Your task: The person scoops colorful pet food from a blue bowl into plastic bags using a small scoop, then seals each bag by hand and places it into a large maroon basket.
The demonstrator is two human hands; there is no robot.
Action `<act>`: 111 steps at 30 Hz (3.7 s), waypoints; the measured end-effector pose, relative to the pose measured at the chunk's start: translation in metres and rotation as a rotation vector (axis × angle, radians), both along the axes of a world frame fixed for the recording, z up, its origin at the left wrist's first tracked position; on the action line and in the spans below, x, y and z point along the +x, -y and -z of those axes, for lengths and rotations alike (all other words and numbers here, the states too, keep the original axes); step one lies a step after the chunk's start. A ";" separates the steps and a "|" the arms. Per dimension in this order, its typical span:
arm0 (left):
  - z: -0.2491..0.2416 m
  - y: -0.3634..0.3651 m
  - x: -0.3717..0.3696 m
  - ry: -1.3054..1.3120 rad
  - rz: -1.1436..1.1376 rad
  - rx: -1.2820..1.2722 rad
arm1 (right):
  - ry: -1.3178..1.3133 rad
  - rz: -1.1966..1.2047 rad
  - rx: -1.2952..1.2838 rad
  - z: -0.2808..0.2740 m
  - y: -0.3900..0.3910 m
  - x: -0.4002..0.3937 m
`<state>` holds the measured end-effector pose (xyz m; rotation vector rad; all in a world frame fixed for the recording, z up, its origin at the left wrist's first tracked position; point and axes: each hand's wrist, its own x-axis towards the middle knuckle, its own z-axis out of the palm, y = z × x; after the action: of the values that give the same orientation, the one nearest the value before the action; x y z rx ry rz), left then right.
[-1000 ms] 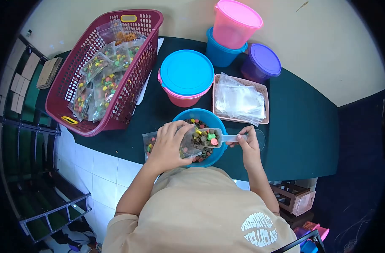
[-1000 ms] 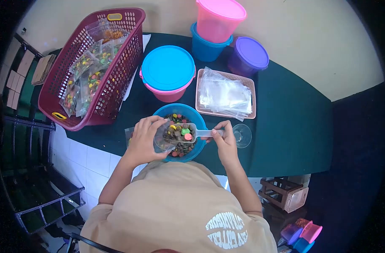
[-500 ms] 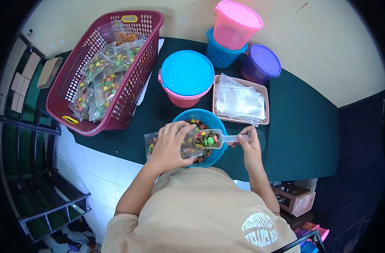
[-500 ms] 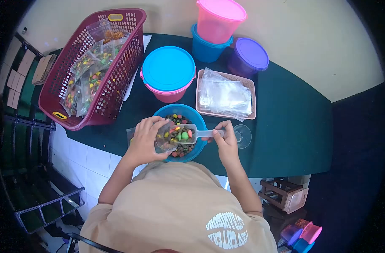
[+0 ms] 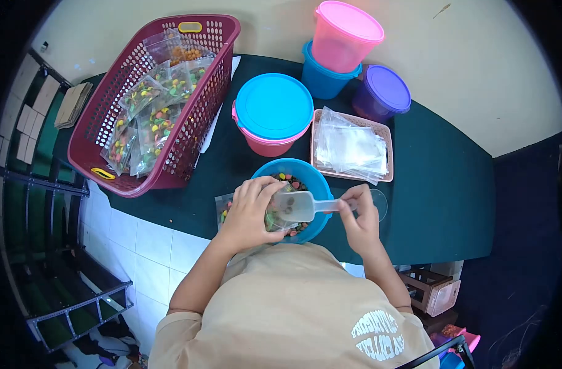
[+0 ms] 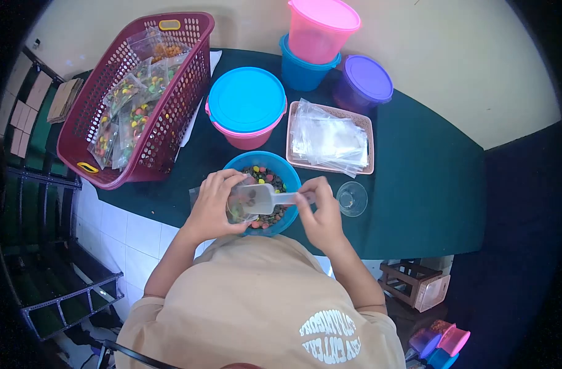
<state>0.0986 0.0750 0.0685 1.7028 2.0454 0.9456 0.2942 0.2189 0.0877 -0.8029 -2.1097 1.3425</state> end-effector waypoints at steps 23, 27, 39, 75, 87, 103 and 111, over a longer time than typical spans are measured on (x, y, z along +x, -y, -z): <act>-0.008 -0.034 -0.041 1.590 0.512 0.027 | -0.234 -0.310 0.493 -0.132 -0.065 0.000; -0.003 -0.013 -0.059 1.614 0.376 0.266 | -0.262 -0.033 0.198 -0.085 -0.086 0.062; 0.011 0.018 -0.088 1.410 -0.040 0.412 | 0.364 0.654 -0.056 0.186 -0.071 0.186; 0.008 0.068 -0.076 1.173 -0.216 0.365 | 0.306 -0.264 0.807 0.062 0.038 -0.037; -0.005 0.056 -0.071 1.153 -0.205 0.376 | 0.139 -0.536 0.556 0.090 0.060 -0.027; -0.025 0.046 -0.047 1.108 -0.076 0.502 | 0.254 -0.609 0.484 0.089 0.045 -0.044; -0.046 0.005 -0.003 1.221 0.235 0.485 | -0.246 -0.556 -0.171 0.020 0.025 -0.044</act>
<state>0.0952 0.0704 0.1147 0.9822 0.8307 1.8463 0.2503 0.1935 0.0681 -0.0860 -2.1139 1.8143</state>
